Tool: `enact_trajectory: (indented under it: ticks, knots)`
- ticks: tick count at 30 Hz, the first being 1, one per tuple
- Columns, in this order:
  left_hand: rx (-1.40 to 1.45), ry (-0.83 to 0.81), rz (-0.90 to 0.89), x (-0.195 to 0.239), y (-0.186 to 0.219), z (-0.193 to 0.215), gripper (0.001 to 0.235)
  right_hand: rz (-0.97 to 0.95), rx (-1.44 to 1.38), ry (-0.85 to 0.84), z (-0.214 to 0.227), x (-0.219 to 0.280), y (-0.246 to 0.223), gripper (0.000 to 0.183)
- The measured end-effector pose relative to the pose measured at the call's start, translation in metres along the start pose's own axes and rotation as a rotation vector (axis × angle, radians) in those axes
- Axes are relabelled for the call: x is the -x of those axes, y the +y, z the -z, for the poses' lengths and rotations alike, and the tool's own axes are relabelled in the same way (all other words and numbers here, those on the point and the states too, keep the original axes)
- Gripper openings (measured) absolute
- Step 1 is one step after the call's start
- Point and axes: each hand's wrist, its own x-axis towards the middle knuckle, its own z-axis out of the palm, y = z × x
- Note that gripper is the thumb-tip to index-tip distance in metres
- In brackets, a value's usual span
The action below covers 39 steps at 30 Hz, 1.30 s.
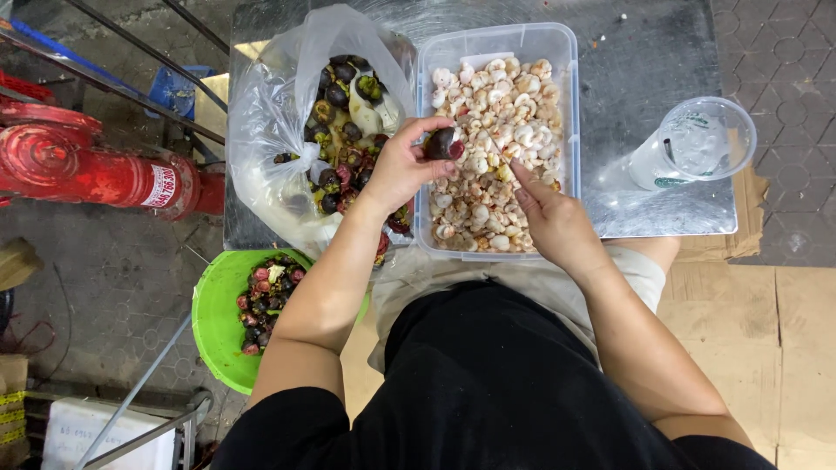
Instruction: Peeling mangosteens with a knife and placing the fruit into a plastic container.
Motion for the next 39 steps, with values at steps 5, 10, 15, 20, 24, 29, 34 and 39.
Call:
enact_trajectory:
  ticks: [5, 10, 15, 20, 24, 29, 34, 39]
  knots:
    - [0.398, -0.201, 0.216, -0.008, 0.002, 0.014, 0.056, -0.163, 0.144, 0.004, 0.011, 0.001, 0.000, 0.040]
    - [-0.656, 0.081, 0.036, -0.016, 0.017, 0.002, 0.056, -0.157, 0.105, 0.065, 0.013, 0.004, 0.003, 0.040]
    - [-0.455, 0.018, -0.012, -0.005, 0.033, 0.031, 0.054, -0.093, 0.101, 0.063, 0.017, 0.010, 0.003, 0.041]
    - [-0.607, 0.007, 0.158, 0.045, 0.053, 0.079, 0.047, -0.137, 0.057, 0.087, 0.009, 0.016, 0.031, 0.053]
    - [-1.165, 0.038, 0.323, 0.045, 0.029, 0.110, 0.056, -0.329, 0.109, 0.032, 0.002, 0.015, 0.038, 0.060]
    - [-1.089, 0.267, 0.004, -0.034, -0.059, 0.149, 0.049, -0.344, -0.106, 0.133, -0.002, 0.018, 0.041, 0.064]
    - [-1.178, 0.266, 0.009, -0.114, -0.090, 0.157, 0.040, -0.235, 0.053, 0.259, -0.010, 0.021, 0.056, 0.065]
    - [-1.356, 0.159, -0.004, -0.158, -0.153, 0.201, 0.056, -0.062, 0.030, 0.438, -0.009, 0.026, 0.056, 0.063]
